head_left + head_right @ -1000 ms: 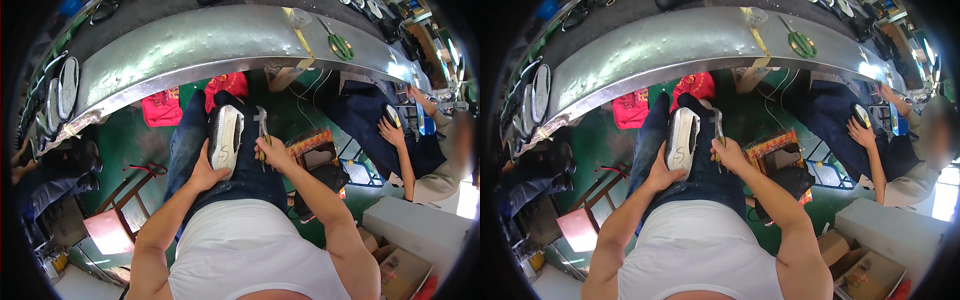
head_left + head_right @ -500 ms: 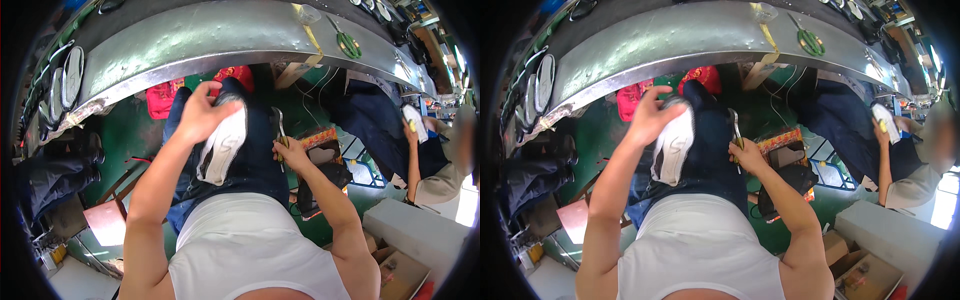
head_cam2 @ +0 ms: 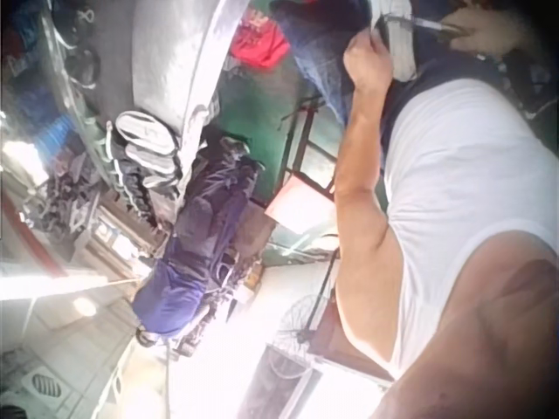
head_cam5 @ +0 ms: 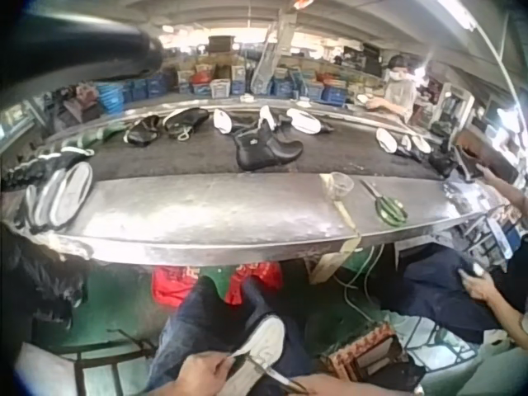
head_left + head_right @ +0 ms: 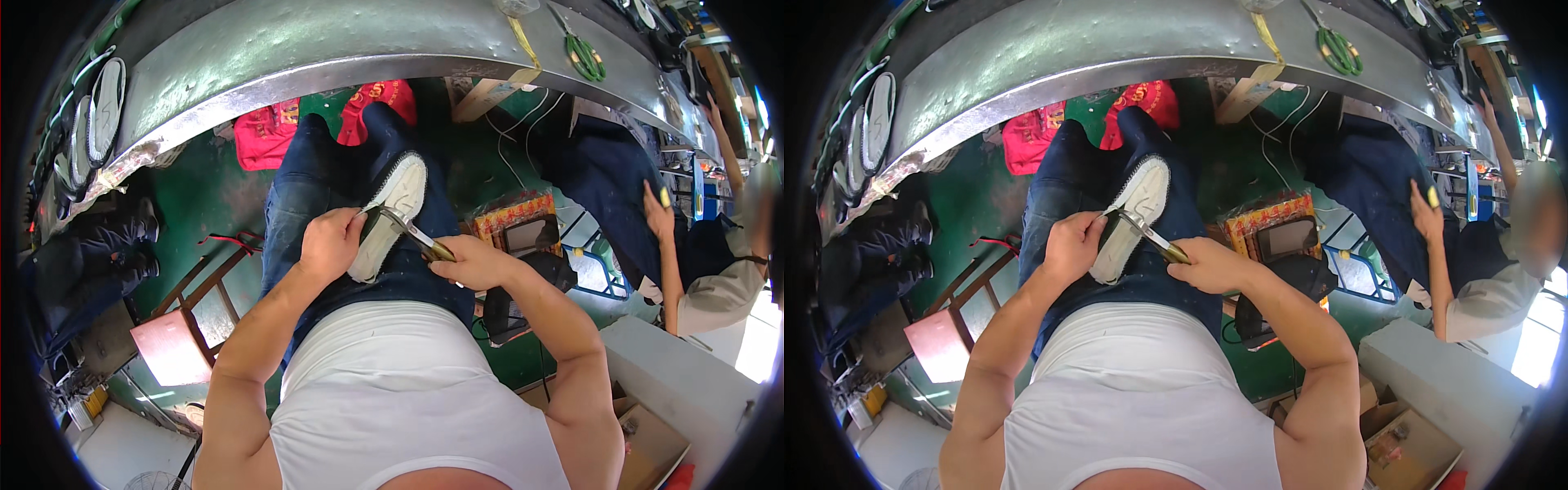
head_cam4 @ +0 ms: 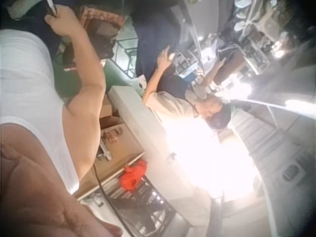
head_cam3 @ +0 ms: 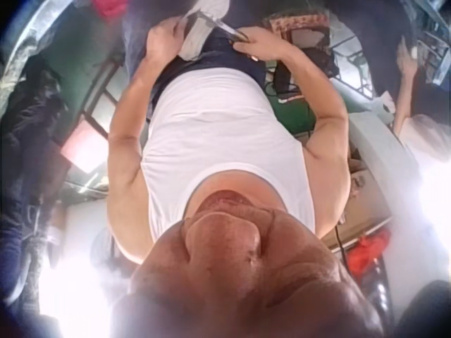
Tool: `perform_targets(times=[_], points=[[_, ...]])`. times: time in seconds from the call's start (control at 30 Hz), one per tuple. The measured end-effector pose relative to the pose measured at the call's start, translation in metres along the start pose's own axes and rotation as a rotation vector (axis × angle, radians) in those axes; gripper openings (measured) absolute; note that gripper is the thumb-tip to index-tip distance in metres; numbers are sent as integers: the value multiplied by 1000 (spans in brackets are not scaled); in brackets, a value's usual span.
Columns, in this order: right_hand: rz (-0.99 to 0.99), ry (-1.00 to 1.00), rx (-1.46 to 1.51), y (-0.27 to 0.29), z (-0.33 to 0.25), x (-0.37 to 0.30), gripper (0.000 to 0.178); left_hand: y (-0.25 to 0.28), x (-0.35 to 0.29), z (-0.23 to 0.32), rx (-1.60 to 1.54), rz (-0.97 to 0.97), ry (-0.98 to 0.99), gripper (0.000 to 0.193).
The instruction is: Trimming excess material from shoe components and organizing items on a conveyor belt.
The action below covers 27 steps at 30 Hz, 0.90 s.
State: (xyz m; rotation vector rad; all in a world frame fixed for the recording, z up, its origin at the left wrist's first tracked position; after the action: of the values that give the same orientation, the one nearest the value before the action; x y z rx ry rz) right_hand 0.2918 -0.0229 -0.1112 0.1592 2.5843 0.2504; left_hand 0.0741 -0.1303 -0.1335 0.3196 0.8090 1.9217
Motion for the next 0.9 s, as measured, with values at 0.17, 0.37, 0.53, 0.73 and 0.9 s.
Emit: perform_targets(times=[0.17,0.37,0.53,0.73,0.9], points=[[-127,-84,-120,19,-37,11,23,-3,-12,14,31,77,-127,11],[-301,-425,391,28,-30,20,27,-5,-15,22,45,44,-196,12],[-501,-534,-51,47,-44,30,32,-38,8,-35,-283,-171,55,34],[-368,-18,-661,61,-4,50,30,-46,17,-54,-226,-498,79,66],[-111,387,-643,54,45,62,28,-42,30,-51,-423,-690,130,92]])
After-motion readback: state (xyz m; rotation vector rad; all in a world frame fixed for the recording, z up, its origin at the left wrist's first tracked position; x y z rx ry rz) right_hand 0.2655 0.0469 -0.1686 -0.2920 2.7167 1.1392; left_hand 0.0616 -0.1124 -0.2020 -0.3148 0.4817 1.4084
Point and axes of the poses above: each hand's wrist, its own x-axis towards the middle knuckle, its own y-axis out of the back of the hand, z = x × y, the point moved 4 cm from there along x, towards the middle knuckle, and after that the axes turned 10 degrees about y, right-handed, at the moved point
